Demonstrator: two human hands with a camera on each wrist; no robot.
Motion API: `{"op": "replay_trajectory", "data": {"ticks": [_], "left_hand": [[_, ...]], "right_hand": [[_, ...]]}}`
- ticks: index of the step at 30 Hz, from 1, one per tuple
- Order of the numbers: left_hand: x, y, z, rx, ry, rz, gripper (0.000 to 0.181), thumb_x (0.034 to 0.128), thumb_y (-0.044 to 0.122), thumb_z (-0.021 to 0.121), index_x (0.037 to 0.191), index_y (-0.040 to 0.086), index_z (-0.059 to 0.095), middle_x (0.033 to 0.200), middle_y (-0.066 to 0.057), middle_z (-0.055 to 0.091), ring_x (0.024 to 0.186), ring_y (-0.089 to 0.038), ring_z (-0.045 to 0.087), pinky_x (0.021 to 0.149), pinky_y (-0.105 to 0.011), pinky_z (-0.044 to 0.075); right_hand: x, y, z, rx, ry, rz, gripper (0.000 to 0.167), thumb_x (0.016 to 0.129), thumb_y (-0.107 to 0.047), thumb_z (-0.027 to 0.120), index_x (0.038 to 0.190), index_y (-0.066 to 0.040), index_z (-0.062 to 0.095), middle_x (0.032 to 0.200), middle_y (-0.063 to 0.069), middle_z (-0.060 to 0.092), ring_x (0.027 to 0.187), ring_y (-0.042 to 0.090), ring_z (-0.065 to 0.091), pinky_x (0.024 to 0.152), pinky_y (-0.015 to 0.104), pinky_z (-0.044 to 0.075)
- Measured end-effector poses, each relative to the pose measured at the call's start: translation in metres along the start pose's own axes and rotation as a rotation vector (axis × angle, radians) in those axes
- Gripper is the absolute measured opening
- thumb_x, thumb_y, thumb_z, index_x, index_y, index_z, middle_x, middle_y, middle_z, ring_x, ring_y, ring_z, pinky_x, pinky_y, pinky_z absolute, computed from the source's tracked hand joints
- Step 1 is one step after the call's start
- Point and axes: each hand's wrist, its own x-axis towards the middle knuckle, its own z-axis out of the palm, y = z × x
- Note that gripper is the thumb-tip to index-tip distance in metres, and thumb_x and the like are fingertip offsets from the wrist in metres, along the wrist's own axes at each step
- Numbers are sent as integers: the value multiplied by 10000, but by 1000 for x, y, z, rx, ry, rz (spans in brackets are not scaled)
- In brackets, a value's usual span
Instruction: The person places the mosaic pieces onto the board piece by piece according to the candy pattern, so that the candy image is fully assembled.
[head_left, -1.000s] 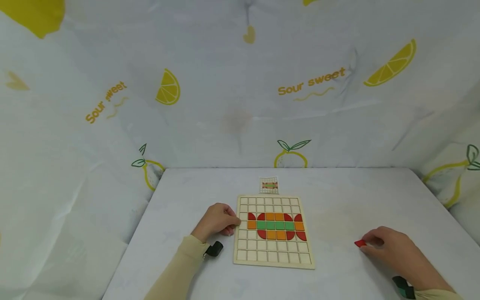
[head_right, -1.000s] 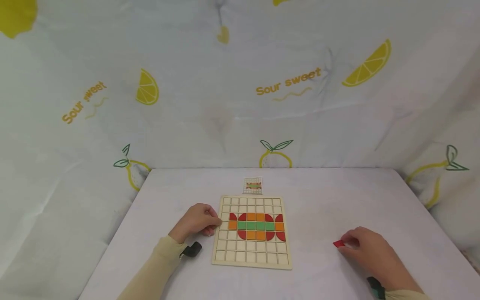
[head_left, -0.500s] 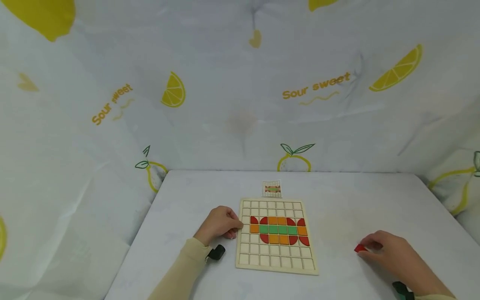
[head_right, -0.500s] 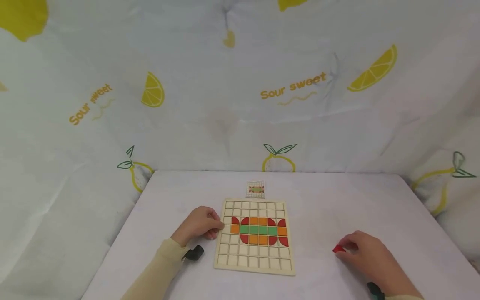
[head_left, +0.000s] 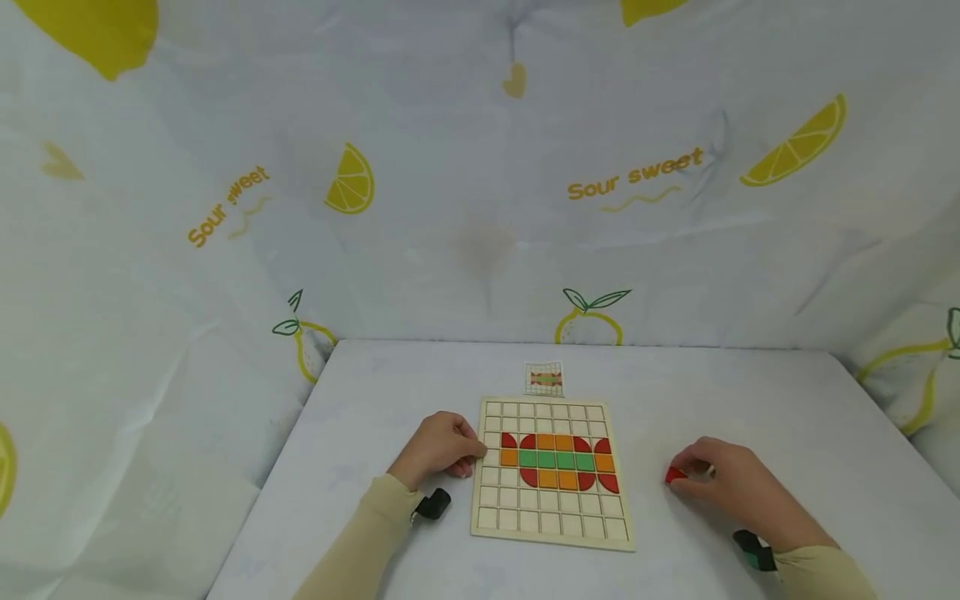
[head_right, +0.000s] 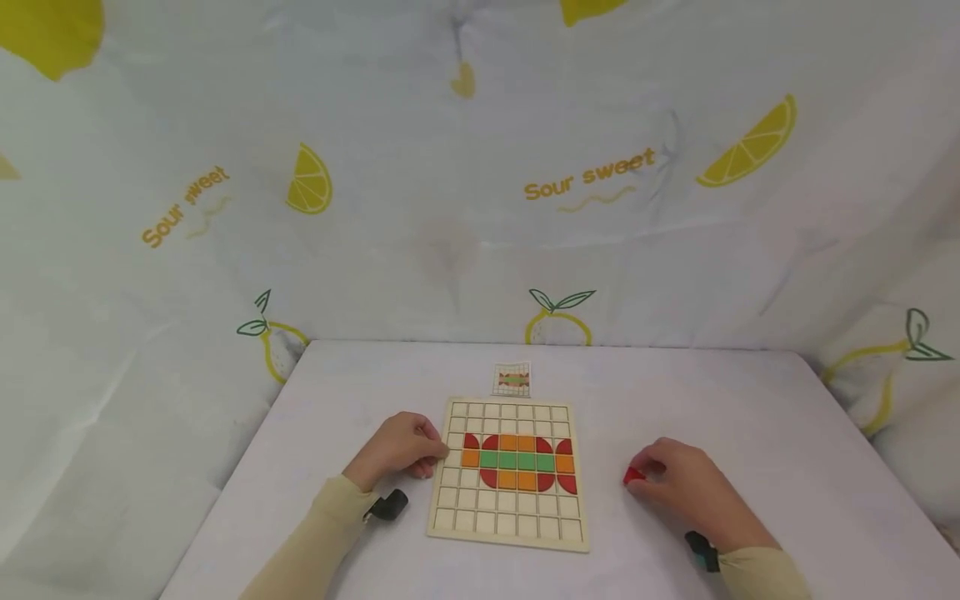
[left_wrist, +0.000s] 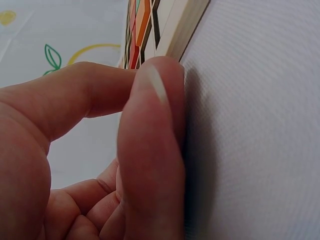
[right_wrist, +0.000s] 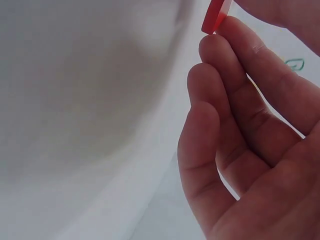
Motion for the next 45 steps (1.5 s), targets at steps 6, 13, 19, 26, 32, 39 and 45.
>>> {"op": "replay_trajectory", "data": {"ticks": [6, 13, 19, 26, 32, 39, 45], "left_hand": [[2, -3, 0, 1, -4, 1, 191, 878, 192, 854, 911, 85, 700, 676, -39, 729, 542, -118, 678, 541, -240, 577], [3, -3, 0, 11, 5, -2, 182, 883, 195, 850, 909, 91, 703, 680, -31, 729, 541, -110, 673, 537, -236, 575], [5, -4, -1, 1, -2, -1, 192, 883, 200, 858, 907, 92, 702, 683, -35, 736, 546, -114, 679, 542, -240, 581], [6, -4, -3, -1, -1, 5, 183, 878, 208, 857, 896, 99, 710, 680, -37, 739, 545, -118, 681, 541, -251, 583], [5, -3, -2, 2, -3, -3, 176, 873, 192, 851, 892, 100, 703, 671, -39, 738, 535, -115, 678, 539, -247, 578], [6, -3, -3, 0, -3, 1, 169, 871, 189, 849, 887, 101, 705, 670, -32, 733, 538, -115, 676, 538, -244, 572], [4, -2, -1, 16, 0, 7, 166, 871, 186, 848, 880, 104, 705, 659, -31, 730, 532, -113, 679, 532, -237, 565]], "right_hand": [[23, -50, 9, 27, -12, -98, 210, 877, -263, 909, 1033, -164, 809, 998, -39, 714, 962, 177, 631, 872, 438, 609], [45, -104, 28, 82, -38, -269, 135, 901, -254, 893, 990, -225, 796, 926, -98, 666, 891, 126, 602, 826, 352, 571], [55, -139, 47, 63, -37, -366, 120, 904, -247, 891, 991, -245, 809, 951, -151, 687, 921, 74, 628, 904, 367, 595], [53, -168, 61, 59, -82, -401, 126, 889, -210, 899, 973, -230, 807, 939, -139, 676, 896, 92, 623, 870, 346, 583], [51, -174, 74, 24, -88, -434, 148, 872, -285, 920, 947, -248, 798, 909, -163, 629, 849, 66, 568, 802, 302, 552], [52, -176, 79, -2, -82, -475, 136, 880, -288, 911, 933, -255, 790, 879, -179, 596, 821, 45, 534, 773, 273, 527], [50, -178, 81, -11, -98, -476, 143, 885, -284, 907, 947, -228, 791, 885, -154, 608, 828, 59, 537, 781, 278, 534]]}}
